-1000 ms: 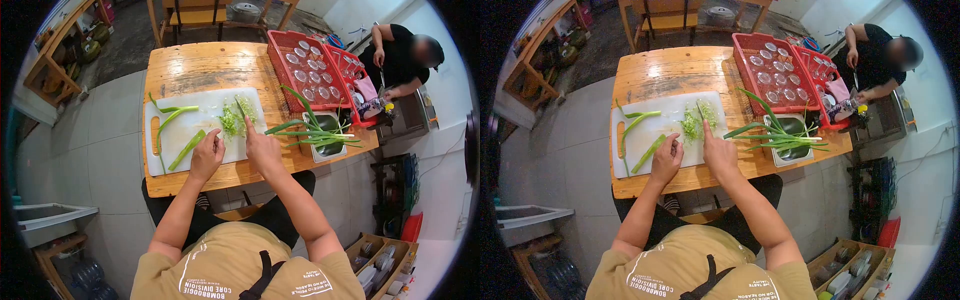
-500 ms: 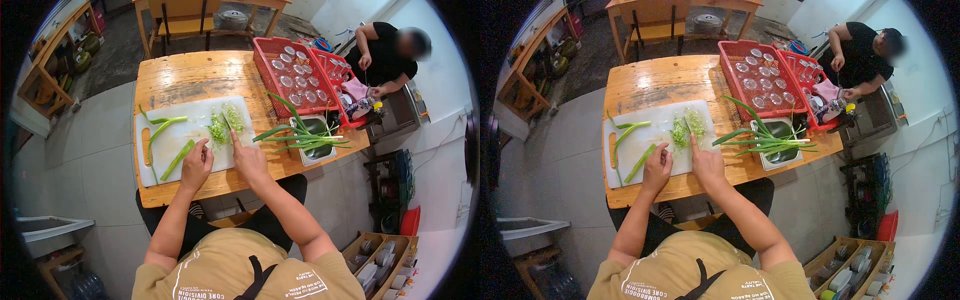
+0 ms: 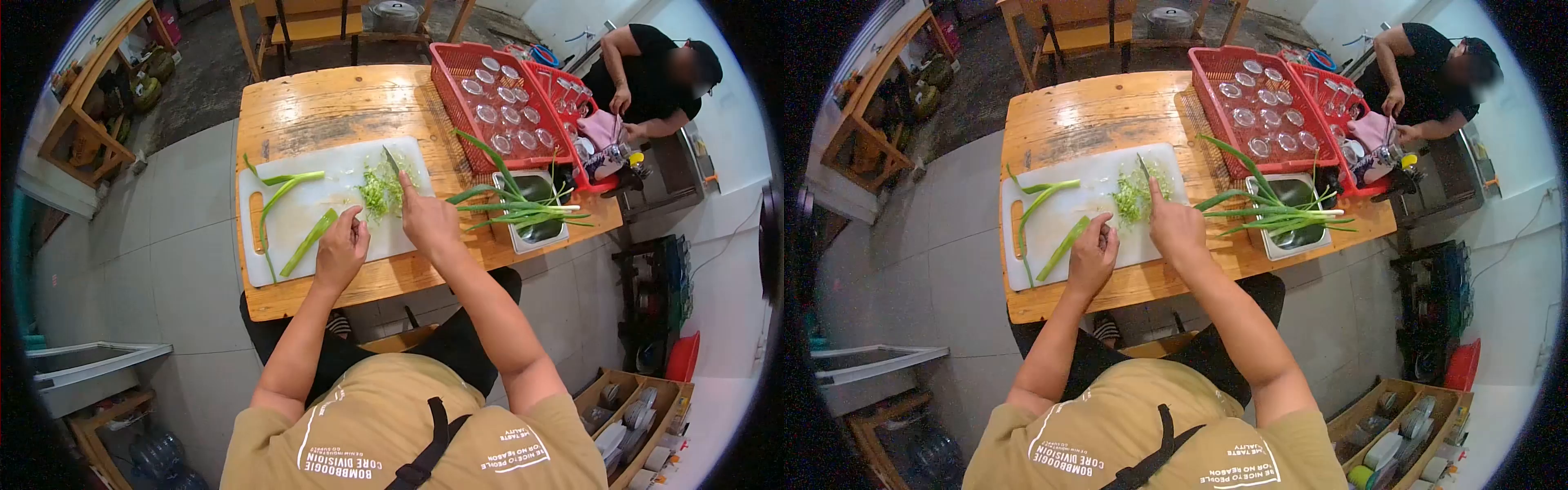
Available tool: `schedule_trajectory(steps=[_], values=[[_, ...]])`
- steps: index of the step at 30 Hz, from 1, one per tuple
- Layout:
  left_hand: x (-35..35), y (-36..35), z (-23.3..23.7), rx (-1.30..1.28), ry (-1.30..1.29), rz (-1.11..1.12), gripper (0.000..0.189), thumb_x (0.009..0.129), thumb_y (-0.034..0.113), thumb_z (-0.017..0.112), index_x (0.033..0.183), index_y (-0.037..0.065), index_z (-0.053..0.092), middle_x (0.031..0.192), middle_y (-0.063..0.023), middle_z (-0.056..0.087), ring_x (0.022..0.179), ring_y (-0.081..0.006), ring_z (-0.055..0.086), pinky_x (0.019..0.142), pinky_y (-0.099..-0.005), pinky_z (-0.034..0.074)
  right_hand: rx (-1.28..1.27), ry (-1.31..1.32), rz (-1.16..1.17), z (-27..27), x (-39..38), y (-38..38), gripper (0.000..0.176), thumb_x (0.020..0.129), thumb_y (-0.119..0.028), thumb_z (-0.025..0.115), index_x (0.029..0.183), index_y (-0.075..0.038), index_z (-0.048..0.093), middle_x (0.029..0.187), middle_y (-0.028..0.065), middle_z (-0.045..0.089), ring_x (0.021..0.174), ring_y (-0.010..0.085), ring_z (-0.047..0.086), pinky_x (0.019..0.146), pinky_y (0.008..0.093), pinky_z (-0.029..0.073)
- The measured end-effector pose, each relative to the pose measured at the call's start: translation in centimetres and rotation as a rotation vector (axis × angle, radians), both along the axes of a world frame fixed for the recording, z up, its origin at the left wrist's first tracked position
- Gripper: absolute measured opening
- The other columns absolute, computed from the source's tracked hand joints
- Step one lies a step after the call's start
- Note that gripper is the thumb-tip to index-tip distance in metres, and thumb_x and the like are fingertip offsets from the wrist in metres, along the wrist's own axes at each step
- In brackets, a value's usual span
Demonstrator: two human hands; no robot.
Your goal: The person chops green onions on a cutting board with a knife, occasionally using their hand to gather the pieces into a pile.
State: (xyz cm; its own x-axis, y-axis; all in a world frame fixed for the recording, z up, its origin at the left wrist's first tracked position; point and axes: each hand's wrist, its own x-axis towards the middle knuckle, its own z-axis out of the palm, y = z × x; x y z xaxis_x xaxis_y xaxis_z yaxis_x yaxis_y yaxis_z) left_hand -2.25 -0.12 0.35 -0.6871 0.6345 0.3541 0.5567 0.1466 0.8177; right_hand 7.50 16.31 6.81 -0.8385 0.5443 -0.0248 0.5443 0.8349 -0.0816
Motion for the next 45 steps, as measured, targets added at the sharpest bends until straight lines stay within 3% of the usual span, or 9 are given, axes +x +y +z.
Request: schedule_trajectory(steps=[3,7,10,16,19,21,37,39,45], values=[[0.3,-0.3,0.3,0.011,-0.04,0.006,0.027,0.096,0.007,0.067,0.122,0.001,0.063,0.082,-0.015,0.068,0.07,-0.0295,0.066,0.067,-0.042,0.054,0.019,-0.039,-0.025,-2.6,1.2,-0.5,0.06,0.103,-0.024,0.053,0.161,-0.017,0.04,0.069,0.0184,0.071,0.061,0.0385,0.069,0.058,0.0524,0.054],[0.1,-0.1,0.2,0.028,-0.041,0.004,0.027,0.096,0.007,0.067,0.122,0.001,0.063,0.081,-0.0141,0.067,0.069,-0.0276,0.065,0.066,-0.0405,0.053,-0.075,-0.103,-0.06,0.4,1.6,-1.5,0.061,0.102,-0.023,0.054,0.161,-0.017,0.04,0.07,0.0185,0.071,0.061,0.0385,0.069,0.059,0.0533,0.054],[0.1,-0.2,0.2,-0.027,-0.051,-0.009,0.029,0.098,0.009,0.066,0.126,0.0,0.064,0.083,-0.0132,0.067,0.069,-0.0224,0.064,0.067,-0.036,0.054,0.008,0.078,-0.053,-1.8,0.8,0.3,0.062,0.101,-0.023,0.055,0.161,-0.019,0.04,0.069,0.0184,0.07,0.061,0.0387,0.069,0.058,0.0537,0.053],[0.0,-0.2,0.1,0.031,-0.034,-0.001,0.029,0.098,0.008,0.066,0.126,0.0,0.064,0.085,-0.0138,0.068,0.07,-0.0233,0.064,0.067,-0.0367,0.053,-0.032,-0.082,-0.063,0.0,2.6,-1.5,0.06,0.102,-0.024,0.053,0.161,-0.018,0.041,0.068,0.0189,0.07,0.06,0.0396,0.068,0.058,0.0537,0.053],[0.1,-0.2,0.3,-0.01,-0.022,-0.009,0.029,0.098,0.009,0.066,0.126,0.0,0.063,0.085,-0.0137,0.068,0.07,-0.0239,0.064,0.067,-0.0373,0.053,0.012,-0.008,-0.044,-0.7,2.1,0.1,0.071,0.095,-0.018,0.058,0.162,-0.011,0.037,0.069,0.0165,0.072,0.059,0.0341,0.071,0.056,0.0497,0.055],[0.3,-0.3,0.4,-0.017,-0.042,-0.009,0.029,0.098,0.009,0.066,0.126,0.0,0.064,0.085,-0.0138,0.068,0.07,-0.024,0.064,0.067,-0.0374,0.053,0.013,0.051,-0.063,-2.8,1.8,0.9,0.06,0.103,-0.025,0.051,0.161,-0.017,0.04,0.068,0.0187,0.069,0.059,0.0397,0.068,0.059,0.0528,0.053],[0.1,-0.1,0.2,0.008,0.005,0.008,0.03,0.097,0.009,0.067,0.125,0.0,0.064,0.081,-0.0139,0.067,0.067,-0.0265,0.064,0.065,-0.0393,0.053,-0.072,-0.088,-0.138,-1.1,3.8,-0.5,0.062,0.105,-0.028,0.05,0.164,-0.021,0.035,0.07,0.0194,0.07,0.062,0.0412,0.068,0.062,0.0559,0.054],[0.2,-0.1,0.1,0.003,-0.008,0.003,0.03,0.097,0.009,0.067,0.125,0.0,0.064,0.081,-0.0138,0.067,0.067,-0.0266,0.064,0.065,-0.0394,0.053,-0.006,0.047,-0.069,-2.1,3.0,1.1,0.062,0.105,-0.028,0.05,0.164,-0.021,0.034,0.07,0.0196,0.07,0.062,0.0407,0.068,0.059,0.057,0.053],[0.0,-0.2,0.2,0.009,-0.03,0.03,0.03,0.096,0.009,0.067,0.125,0.001,0.064,0.082,-0.0137,0.067,0.068,-0.0274,0.064,0.066,-0.0397,0.053,-0.019,-0.051,-0.108,-2.4,5.0,-0.7,0.062,0.103,-0.026,0.054,0.162,-0.021,0.039,0.062,0.0173,0.066,0.053,0.0375,0.065,0.052,0.0525,0.05]])
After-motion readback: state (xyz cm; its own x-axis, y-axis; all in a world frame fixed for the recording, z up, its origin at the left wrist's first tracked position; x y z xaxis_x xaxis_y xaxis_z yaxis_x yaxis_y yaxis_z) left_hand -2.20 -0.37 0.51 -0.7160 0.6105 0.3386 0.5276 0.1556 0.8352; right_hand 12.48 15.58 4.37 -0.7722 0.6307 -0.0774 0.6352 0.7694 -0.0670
